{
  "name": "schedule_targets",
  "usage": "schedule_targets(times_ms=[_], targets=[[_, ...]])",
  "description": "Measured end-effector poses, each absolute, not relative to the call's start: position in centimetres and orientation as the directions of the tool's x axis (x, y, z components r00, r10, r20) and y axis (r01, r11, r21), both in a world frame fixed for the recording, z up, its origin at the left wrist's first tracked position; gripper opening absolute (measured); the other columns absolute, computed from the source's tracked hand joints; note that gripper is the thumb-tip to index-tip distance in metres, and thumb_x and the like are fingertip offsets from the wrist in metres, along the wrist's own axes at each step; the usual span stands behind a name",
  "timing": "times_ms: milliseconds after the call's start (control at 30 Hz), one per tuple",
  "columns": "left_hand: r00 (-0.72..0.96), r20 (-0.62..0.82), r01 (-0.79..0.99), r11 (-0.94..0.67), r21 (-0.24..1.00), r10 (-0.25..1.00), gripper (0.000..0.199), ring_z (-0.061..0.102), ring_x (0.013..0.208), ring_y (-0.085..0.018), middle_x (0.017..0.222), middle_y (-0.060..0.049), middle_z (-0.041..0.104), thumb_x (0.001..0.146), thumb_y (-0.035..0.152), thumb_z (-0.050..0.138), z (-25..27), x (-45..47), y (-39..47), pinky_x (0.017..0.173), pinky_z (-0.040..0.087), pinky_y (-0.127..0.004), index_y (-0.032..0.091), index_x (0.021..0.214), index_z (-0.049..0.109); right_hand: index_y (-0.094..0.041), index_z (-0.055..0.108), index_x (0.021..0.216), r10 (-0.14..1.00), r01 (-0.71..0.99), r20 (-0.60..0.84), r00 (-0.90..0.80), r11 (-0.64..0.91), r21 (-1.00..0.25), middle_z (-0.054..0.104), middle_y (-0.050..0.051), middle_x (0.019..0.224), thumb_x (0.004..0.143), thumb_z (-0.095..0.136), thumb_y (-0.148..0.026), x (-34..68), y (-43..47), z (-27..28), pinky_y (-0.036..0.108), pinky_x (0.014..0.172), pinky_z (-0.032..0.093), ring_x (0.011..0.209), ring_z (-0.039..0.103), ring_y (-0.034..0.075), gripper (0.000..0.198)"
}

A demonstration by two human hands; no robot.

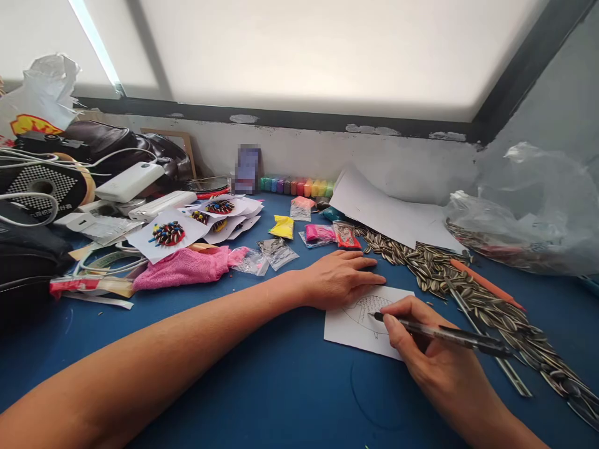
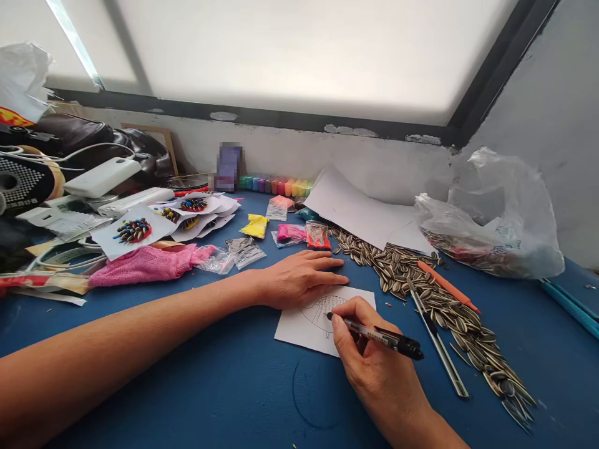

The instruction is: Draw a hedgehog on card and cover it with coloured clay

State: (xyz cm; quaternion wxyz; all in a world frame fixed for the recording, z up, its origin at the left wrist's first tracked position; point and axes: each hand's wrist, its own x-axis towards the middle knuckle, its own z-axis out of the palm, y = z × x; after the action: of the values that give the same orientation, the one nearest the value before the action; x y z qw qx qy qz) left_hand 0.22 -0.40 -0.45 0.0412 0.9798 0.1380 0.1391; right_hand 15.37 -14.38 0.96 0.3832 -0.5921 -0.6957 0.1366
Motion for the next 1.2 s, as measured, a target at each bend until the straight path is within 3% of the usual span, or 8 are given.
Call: schedule_targets(times_ms=[933, 1200], targets=[[0.924, 0.245, 0.274, -0.956, 0.109, 0.293, 0.037, 0.043, 0.136, -0.025, 0.148, -0.01, 0.046, 0.101, 0.028, 0.04, -0.1, 0.1, -0.6, 0.112, 0.034, -0.041, 0.024, 0.136, 0.054, -0.023, 0.06, 0.076, 0.944, 0.72, 0.328, -0.018, 0.24, -0.651, 0.053, -0.004, 0.057, 0.09, 0.051, -0.034, 15.2, -14.5, 1.1, 0.023, 0.045, 0.042, 0.047, 0.049, 0.012, 0.02], [0.925, 0.248, 0.265, -0.956, 0.124, 0.288, 0.037, 0.044, 0.136, -0.026, 0.147, -0.012, 0.047, 0.102, 0.028, 0.04, 0.0, 0.1, -0.6, 0.113, 0.033, -0.043, 0.022, 0.135, 0.056, -0.024, 0.06, 0.073, 0.916, 0.736, 0.387, 0.103, 0.191, -0.649, 0.051, -0.005, 0.054, 0.086, 0.054, -0.033, 15.9, -14.6, 1.8, 0.023, 0.038, 0.037, 0.041, 0.046, 0.011, 0.017]])
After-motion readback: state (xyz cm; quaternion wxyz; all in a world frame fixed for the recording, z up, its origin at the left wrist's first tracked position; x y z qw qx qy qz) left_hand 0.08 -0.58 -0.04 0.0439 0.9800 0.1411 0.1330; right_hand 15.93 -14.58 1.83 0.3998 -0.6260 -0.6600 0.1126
